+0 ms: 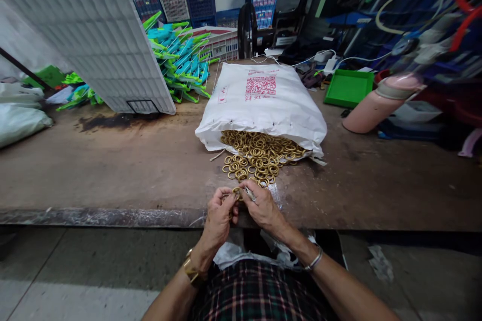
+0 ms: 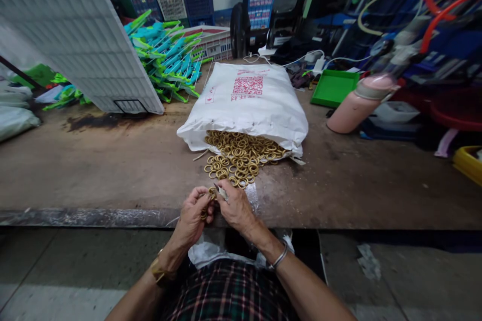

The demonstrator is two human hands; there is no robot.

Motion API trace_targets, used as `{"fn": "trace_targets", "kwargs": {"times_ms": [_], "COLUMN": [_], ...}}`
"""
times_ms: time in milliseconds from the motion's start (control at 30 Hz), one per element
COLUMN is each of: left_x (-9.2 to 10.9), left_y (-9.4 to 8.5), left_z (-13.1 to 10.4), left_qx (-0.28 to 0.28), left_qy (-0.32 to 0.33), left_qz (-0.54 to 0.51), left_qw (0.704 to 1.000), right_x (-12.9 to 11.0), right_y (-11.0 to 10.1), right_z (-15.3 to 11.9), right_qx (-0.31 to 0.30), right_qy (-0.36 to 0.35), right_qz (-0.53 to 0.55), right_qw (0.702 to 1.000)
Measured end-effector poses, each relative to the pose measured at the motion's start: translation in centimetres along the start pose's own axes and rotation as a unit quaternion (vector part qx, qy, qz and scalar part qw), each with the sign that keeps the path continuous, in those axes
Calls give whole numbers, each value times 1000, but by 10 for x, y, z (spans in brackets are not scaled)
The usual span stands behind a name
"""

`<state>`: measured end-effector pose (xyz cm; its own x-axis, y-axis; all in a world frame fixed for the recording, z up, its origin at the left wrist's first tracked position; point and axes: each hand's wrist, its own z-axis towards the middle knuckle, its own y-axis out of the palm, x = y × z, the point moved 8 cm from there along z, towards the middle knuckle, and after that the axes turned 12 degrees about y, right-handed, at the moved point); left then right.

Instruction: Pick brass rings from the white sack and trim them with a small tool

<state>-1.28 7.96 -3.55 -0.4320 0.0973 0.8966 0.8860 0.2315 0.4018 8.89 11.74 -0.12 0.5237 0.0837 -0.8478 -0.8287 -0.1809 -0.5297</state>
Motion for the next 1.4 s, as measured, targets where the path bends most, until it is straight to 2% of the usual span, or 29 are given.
{"fn": "trace_targets", "kwargs": {"times_ms": [200, 333, 533, 667, 733, 833, 900, 967, 1167, 1400], "left_x": [0, -1, -2, -4, -3, 3, 9, 12, 3, -1], "left_y": [3, 4, 12, 15, 13, 7, 6, 8, 10, 9], "left_z": [1, 1, -3, -6, -4, 0, 0, 0, -3, -5], "left_qx": [-35, -40, -84, -96, -90, -80, -85, -95, -110, -112], "left_qy": [21, 11, -63, -101, -87, -10, 45, 68, 12, 13], "left_qz": [60, 76, -24, -80, -61, 65, 160, 206, 146, 98], "left_qw": [997, 996, 994, 987, 990, 995, 982, 971, 983, 989], "right_x": [0, 0, -2, -3, -3, -3, -2, 0, 2, 4], "right_y": [-5, -8, -8, -8, -8, -4, -2, 0, 0, -2], "right_z": [-4, -8, -8, -6, -4, -2, 0, 1, 1, 3], "right_qx": [28, 46, 60, 48, 32, -5, -24, -31, -27, -20], "right_qy": [-22, -39, -47, -31, -11, 21, 37, 54, 73, 70], "right_qz": [-13, -36, -45, -22, -2, 29, 39, 48, 72, 86], "right_qw": [999, 998, 996, 998, 999, 999, 998, 997, 994, 994]}}
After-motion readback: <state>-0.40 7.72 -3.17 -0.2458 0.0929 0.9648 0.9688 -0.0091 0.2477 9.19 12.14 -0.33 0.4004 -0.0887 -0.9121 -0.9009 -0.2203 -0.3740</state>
